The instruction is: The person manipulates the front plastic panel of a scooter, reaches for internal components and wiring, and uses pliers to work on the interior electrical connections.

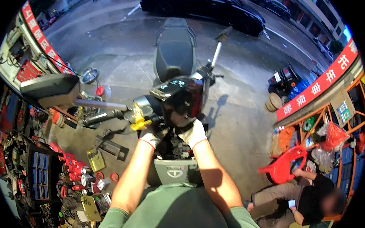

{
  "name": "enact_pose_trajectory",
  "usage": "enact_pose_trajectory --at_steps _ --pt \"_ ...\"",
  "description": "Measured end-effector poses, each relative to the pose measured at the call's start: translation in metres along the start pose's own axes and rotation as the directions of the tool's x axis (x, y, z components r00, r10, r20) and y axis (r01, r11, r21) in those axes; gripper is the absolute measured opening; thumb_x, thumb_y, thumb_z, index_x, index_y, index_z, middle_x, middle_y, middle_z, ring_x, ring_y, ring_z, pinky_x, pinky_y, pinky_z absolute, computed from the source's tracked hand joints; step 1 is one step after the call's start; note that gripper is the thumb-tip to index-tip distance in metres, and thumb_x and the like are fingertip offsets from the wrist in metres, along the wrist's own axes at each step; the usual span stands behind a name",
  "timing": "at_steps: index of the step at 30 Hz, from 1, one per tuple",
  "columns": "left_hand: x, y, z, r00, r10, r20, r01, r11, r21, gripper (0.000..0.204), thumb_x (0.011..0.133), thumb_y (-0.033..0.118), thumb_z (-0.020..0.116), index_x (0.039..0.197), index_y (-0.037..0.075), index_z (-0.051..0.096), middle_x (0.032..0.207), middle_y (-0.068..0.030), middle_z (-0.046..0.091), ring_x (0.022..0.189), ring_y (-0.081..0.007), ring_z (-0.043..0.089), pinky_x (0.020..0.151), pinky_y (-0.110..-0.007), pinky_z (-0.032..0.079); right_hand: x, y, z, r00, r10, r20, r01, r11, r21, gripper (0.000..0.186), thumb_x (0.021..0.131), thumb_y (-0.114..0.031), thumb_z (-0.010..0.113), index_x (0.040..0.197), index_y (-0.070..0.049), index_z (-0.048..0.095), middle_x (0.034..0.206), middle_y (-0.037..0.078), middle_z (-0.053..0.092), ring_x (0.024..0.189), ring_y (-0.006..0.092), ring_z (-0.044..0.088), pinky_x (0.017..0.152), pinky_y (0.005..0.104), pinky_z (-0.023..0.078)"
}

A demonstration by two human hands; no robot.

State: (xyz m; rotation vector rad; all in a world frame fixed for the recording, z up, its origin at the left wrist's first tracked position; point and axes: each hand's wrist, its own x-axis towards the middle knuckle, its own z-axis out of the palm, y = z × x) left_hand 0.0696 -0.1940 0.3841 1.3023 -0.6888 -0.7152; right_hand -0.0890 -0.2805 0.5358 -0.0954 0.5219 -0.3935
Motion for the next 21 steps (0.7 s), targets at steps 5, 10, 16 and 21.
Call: enact_pose_trajectory --at_steps 5,10,16,21 --pt "-0.017 0.060 0.015 0.838 -0.534 0.108 0.378 0.428 -0.821 0.033 0.093 0.026 0.042 0.115 0.004 0.054 0.113 -0.0153 0.058 0.105 -0.0295 0.055 0.090 -0.045 0.050 0.012 -0.007 -0.022 0.987 -0.019 0.163 0.033 0.996 -0.080 0.046 0.094 -0.024 0.025 0.133 -0.007 0.042 0.136 0.012 0.048 0.126 0.0277 0.044 0.103 0.0452 0.037" --pt "-0.025 0.080 0.012 0.854 -0.495 0.159 0.384 0.394 -0.835 0.036 0.094 0.024 0.040 0.120 0.002 0.051 0.116 -0.0160 0.057 0.108 -0.0326 0.054 0.095 -0.048 0.046 0.005 -0.002 -0.006 0.980 0.014 0.200 -0.009 1.000 -0.027 0.046 0.093 -0.022 0.029 0.134 -0.005 0.041 0.138 0.014 0.045 0.125 0.0315 0.045 0.103 0.0504 0.038" --pt "-0.029 0.094 0.016 0.828 -0.538 0.161 0.391 0.347 -0.852 0.035 0.096 0.027 0.038 0.117 0.005 0.054 0.115 -0.0147 0.059 0.104 -0.0323 0.056 0.087 -0.051 0.049 0.008 -0.007 -0.020 0.989 0.010 0.151 -0.004 0.999 -0.040 0.047 0.092 -0.026 0.032 0.134 -0.007 0.041 0.139 0.013 0.045 0.125 0.0324 0.044 0.101 0.0534 0.037" --pt "-0.042 0.114 0.017 0.774 -0.632 0.032 0.395 0.443 -0.805 0.034 0.097 0.033 0.040 0.115 0.011 0.056 0.112 -0.0133 0.061 0.102 -0.0306 0.058 0.081 -0.049 0.052 0.007 -0.005 -0.023 0.993 0.017 0.113 -0.003 0.992 -0.125 0.048 0.091 -0.029 0.032 0.133 -0.009 0.042 0.138 0.012 0.045 0.125 0.0322 0.044 0.098 0.0551 0.038"
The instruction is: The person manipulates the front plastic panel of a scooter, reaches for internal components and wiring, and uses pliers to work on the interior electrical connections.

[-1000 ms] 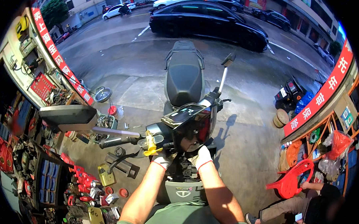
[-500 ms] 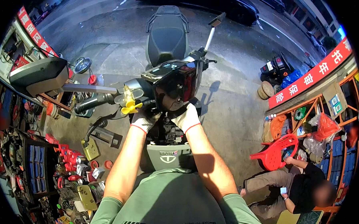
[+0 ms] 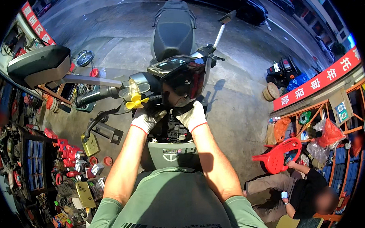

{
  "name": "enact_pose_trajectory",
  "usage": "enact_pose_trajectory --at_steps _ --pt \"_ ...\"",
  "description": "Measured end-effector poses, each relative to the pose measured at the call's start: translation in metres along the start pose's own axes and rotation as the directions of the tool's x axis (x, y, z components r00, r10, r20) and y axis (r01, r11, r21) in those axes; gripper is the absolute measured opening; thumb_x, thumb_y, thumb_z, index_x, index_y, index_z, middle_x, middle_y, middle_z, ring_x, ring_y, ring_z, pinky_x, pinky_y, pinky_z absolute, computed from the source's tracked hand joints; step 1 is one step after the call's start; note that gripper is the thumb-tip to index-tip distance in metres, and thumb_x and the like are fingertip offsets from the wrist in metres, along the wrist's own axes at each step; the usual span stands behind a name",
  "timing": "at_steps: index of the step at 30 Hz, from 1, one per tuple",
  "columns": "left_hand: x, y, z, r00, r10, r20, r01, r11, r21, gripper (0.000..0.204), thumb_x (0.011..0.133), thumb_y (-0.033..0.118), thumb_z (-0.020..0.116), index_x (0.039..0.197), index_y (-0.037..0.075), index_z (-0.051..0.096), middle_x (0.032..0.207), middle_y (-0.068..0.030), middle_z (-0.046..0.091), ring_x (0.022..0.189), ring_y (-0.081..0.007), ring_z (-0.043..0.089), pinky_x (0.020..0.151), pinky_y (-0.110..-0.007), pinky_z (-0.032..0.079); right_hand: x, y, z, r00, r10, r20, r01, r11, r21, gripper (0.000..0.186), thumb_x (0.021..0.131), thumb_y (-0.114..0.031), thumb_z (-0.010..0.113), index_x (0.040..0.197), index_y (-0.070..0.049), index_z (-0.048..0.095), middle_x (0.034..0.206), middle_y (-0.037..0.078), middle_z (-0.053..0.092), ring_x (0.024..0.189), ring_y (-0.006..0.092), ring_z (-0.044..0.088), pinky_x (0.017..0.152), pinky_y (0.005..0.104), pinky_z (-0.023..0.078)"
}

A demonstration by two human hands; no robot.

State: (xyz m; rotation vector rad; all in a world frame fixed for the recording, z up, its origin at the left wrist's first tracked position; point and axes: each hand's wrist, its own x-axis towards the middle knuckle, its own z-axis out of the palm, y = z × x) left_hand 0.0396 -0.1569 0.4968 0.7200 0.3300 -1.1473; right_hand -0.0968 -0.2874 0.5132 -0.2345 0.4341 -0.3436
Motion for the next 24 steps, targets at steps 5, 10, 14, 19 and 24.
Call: enact_pose_trajectory --at_steps 5,10,14,19,24 --pt "-0.010 0.002 -0.018 0.997 0.063 0.043 -0.065 0.998 0.028 0.031 0.097 0.030 0.043 0.114 0.007 0.055 0.110 -0.0135 0.061 0.096 -0.0289 0.060 0.076 -0.046 0.055 -0.006 -0.001 0.004 1.000 -0.007 -0.009 0.007 0.999 -0.031 0.048 0.092 -0.031 0.032 0.133 -0.009 0.043 0.138 0.012 0.046 0.123 0.0325 0.045 0.097 0.0542 0.038" --pt "-0.047 0.015 -0.025 0.994 0.066 0.087 -0.066 0.998 0.003 0.027 0.095 0.018 0.046 0.116 0.003 0.053 0.113 -0.0167 0.059 0.102 -0.0308 0.060 0.081 -0.048 0.055 -0.007 -0.001 0.001 0.996 0.004 -0.093 -0.006 1.000 -0.017 0.046 0.092 -0.032 0.033 0.130 -0.009 0.045 0.133 0.012 0.049 0.119 0.0323 0.048 0.096 0.0540 0.039" --pt "-0.063 0.026 -0.043 0.989 0.132 0.062 -0.138 0.985 0.105 0.031 0.094 0.012 0.044 0.121 -0.002 0.050 0.115 -0.0182 0.059 0.100 -0.0307 0.061 0.085 -0.046 0.053 -0.010 0.001 0.002 0.992 -0.001 -0.126 -0.005 0.999 -0.053 0.045 0.092 -0.033 0.034 0.128 -0.008 0.046 0.131 0.011 0.051 0.118 0.0318 0.048 0.096 0.0533 0.039" --pt "-0.088 0.035 -0.032 0.963 0.251 0.094 -0.267 0.924 0.272 0.024 0.088 0.010 0.052 0.108 -0.003 0.061 0.101 -0.0122 0.065 0.092 -0.0215 0.062 0.083 -0.033 0.051 -0.010 0.003 0.003 0.985 0.010 -0.175 -0.021 0.998 -0.059 0.045 0.093 -0.036 0.035 0.127 -0.009 0.047 0.131 0.012 0.051 0.118 0.0316 0.048 0.096 0.0539 0.039" --pt "-0.093 0.038 -0.049 0.728 0.671 0.138 -0.581 0.498 0.644 0.017 0.086 0.007 0.054 0.099 -0.001 0.062 0.089 -0.0055 0.064 0.079 -0.0124 0.056 0.071 -0.027 0.045 -0.022 0.005 -0.001 0.994 0.024 -0.108 -0.034 0.995 -0.092 0.049 0.094 -0.042 0.036 0.130 -0.010 0.044 0.131 0.013 0.051 0.122 0.0337 0.046 0.100 0.0571 0.034"
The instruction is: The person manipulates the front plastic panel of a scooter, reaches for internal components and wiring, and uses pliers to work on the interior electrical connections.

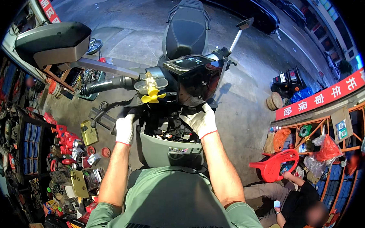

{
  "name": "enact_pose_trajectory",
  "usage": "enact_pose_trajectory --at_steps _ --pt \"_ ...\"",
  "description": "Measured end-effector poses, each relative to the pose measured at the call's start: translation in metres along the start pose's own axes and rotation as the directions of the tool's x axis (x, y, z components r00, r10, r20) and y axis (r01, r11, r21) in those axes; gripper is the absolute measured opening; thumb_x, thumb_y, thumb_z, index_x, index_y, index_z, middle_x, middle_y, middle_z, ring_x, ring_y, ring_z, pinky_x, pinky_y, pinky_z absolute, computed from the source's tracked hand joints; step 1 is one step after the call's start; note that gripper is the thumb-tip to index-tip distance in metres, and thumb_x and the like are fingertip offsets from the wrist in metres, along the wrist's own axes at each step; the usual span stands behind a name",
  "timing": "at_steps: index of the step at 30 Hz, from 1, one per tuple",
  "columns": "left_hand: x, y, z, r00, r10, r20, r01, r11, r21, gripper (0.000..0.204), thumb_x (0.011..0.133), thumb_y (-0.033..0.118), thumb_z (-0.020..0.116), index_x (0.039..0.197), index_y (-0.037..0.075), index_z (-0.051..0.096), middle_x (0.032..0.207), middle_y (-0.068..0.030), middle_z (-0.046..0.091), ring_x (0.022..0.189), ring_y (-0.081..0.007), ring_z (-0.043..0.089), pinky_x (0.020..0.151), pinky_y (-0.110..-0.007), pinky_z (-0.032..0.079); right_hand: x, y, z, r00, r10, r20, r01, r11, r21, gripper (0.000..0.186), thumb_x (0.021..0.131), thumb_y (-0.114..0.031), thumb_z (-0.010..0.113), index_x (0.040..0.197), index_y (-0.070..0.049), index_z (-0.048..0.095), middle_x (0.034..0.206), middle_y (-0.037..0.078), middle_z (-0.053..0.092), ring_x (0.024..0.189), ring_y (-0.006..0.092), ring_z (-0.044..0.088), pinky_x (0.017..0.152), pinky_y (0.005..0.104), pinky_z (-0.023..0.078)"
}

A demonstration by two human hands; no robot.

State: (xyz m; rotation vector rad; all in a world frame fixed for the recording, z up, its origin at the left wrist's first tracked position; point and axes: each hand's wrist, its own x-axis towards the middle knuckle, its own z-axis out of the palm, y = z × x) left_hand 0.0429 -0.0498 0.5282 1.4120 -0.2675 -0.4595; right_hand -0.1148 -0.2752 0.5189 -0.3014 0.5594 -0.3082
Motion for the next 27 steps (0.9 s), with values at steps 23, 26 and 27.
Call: enact_pose_trajectory --at_steps 23,26,27 --pt "-0.001 -0.048 -0.005 0.982 0.135 0.133 -0.179 0.892 0.415 0.027 0.089 0.007 0.051 0.114 -0.002 0.059 0.105 -0.0129 0.065 0.097 -0.0199 0.060 0.087 -0.030 0.046 0.015 0.011 -0.012 0.961 -0.036 -0.274 -0.023 0.978 -0.209 0.029 0.084 -0.003 0.038 0.109 0.002 0.050 0.104 0.017 0.060 0.097 0.0331 0.060 0.090 0.0539 0.048" --pt "-0.001 -0.045 0.000 0.986 0.107 0.126 -0.150 0.900 0.410 0.028 0.089 0.008 0.051 0.114 -0.002 0.059 0.105 -0.0147 0.064 0.096 -0.0220 0.060 0.087 -0.031 0.046 0.017 0.018 -0.005 0.942 -0.087 -0.324 -0.015 0.954 -0.300 0.026 0.084 -0.002 0.046 0.108 0.000 0.054 0.105 0.016 0.060 0.092 0.0331 0.061 0.086 0.0534 0.050" --pt "-0.002 -0.043 0.001 0.986 0.104 0.128 -0.147 0.905 0.398 0.028 0.089 0.008 0.051 0.114 -0.002 0.059 0.106 -0.0148 0.064 0.096 -0.0220 0.060 0.087 -0.031 0.046 0.017 0.019 -0.006 0.939 -0.118 -0.323 -0.001 0.938 -0.347 0.026 0.084 -0.002 0.048 0.109 0.000 0.054 0.106 0.016 0.060 0.092 0.0332 0.061 0.086 0.0532 0.050"
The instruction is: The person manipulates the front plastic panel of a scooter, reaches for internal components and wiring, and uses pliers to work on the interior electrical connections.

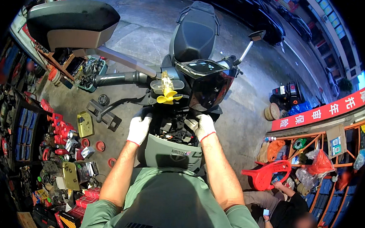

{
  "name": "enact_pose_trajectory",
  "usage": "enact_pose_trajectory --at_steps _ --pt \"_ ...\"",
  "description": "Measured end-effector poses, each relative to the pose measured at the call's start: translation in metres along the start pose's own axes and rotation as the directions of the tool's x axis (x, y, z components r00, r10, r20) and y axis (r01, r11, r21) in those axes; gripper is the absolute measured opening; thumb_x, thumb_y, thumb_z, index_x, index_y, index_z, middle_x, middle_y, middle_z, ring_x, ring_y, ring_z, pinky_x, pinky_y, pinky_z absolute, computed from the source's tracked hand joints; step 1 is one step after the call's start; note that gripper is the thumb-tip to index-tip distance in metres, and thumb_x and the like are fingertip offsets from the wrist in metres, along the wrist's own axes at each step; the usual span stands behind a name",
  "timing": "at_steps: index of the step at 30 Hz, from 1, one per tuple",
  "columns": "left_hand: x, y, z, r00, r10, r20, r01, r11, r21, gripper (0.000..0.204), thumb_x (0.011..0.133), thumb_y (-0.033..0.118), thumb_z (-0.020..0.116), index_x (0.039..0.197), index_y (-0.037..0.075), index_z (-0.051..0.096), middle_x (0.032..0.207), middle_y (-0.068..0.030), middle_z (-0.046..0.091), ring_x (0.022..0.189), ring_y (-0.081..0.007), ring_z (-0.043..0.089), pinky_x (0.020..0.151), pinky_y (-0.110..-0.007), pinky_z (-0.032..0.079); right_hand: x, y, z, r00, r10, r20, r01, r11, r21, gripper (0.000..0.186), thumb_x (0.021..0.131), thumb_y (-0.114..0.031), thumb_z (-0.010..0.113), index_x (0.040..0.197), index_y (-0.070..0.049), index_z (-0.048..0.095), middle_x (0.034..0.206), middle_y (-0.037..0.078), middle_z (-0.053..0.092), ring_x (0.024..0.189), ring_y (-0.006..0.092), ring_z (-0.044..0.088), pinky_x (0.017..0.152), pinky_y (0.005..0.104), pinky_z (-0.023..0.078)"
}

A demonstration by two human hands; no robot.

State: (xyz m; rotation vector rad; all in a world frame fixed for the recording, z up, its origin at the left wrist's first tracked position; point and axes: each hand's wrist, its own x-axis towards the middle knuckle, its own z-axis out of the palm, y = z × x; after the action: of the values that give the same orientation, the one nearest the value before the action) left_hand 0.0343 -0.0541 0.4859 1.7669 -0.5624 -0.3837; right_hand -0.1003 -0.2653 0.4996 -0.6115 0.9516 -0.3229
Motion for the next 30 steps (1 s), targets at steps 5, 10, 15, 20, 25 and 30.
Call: enact_pose_trajectory --at_steps 5,10,15,20,25,30 --pt "-0.006 -0.009 -0.003 0.999 -0.018 -0.036 0.013 0.992 -0.122 0.028 0.091 0.010 0.050 0.114 -0.003 0.059 0.106 -0.0127 0.065 0.098 -0.0188 0.059 0.088 -0.030 0.045 0.004 0.004 -0.002 0.992 -0.065 -0.112 0.057 0.995 -0.076 0.026 0.085 -0.004 0.047 0.110 0.001 0.052 0.098 0.017 0.061 0.078 0.0341 0.064 0.069 0.0493 0.056" --pt "-0.018 -0.027 -0.005 0.994 -0.058 -0.097 0.037 0.977 -0.212 0.030 0.094 0.018 0.048 0.111 -0.003 0.061 0.097 -0.0080 0.065 0.088 -0.0153 0.058 0.079 -0.029 0.047 0.006 0.001 -0.023 0.986 0.077 -0.145 -0.090 0.992 -0.085 0.020 0.087 -0.011 0.043 0.101 0.002 0.050 0.085 0.017 0.060 0.068 0.0317 0.064 0.062 0.0481 0.058" --pt "-0.035 -0.014 -0.012 0.934 -0.335 -0.124 0.280 0.902 -0.327 0.034 0.095 0.027 0.050 0.090 -0.004 0.062 0.066 -0.0030 0.056 0.063 -0.0134 0.054 0.059 -0.031 0.046 -0.012 0.004 -0.023 0.998 0.024 -0.053 -0.038 0.958 -0.285 0.018 0.088 -0.013 0.047 0.099 0.000 0.054 0.083 0.014 0.060 0.070 0.0279 0.064 0.064 0.0476 0.058" --pt "-0.032 -0.015 -0.008 0.966 0.015 -0.260 -0.025 0.999 -0.037 0.031 0.093 0.025 0.049 0.086 -0.002 0.061 0.081 -0.0179 0.062 0.073 -0.0318 0.059 0.068 -0.041 0.045 -0.032 0.002 -0.039 0.998 0.034 0.049 -0.014 0.935 -0.354 0.025 0.090 -0.020 0.047 0.109 -0.006 0.057 0.095 0.010 0.064 0.065 0.0246 0.064 0.066 0.0442 0.057" --pt "-0.032 -0.019 -0.019 0.979 0.029 -0.199 -0.030 1.000 -0.001 0.029 0.092 0.023 0.049 0.079 -0.001 0.056 0.076 -0.0205 0.055 0.074 -0.0389 0.054 0.068 -0.045 0.042 -0.046 -0.001 -0.022 0.989 0.110 0.103 -0.070 0.942 -0.329 0.015 0.090 -0.014 0.050 0.100 -0.006 0.057 0.075 0.008 0.063 0.053 0.0177 0.059 0.045 0.0300 0.054" --pt "-0.028 -0.023 -0.018 0.977 0.069 -0.204 -0.068 0.998 0.016 0.027 0.090 0.024 0.052 0.078 0.000 0.055 0.077 -0.0200 0.053 0.078 -0.0387 0.053 0.071 -0.045 0.042 -0.049 -0.005 -0.020 0.985 0.073 0.154 -0.020 0.948 -0.318 0.012 0.089 -0.015 0.055 0.097 -0.006 0.057 0.088 0.006 0.064 0.061 0.0158 0.060 0.050 0.0241 0.052"
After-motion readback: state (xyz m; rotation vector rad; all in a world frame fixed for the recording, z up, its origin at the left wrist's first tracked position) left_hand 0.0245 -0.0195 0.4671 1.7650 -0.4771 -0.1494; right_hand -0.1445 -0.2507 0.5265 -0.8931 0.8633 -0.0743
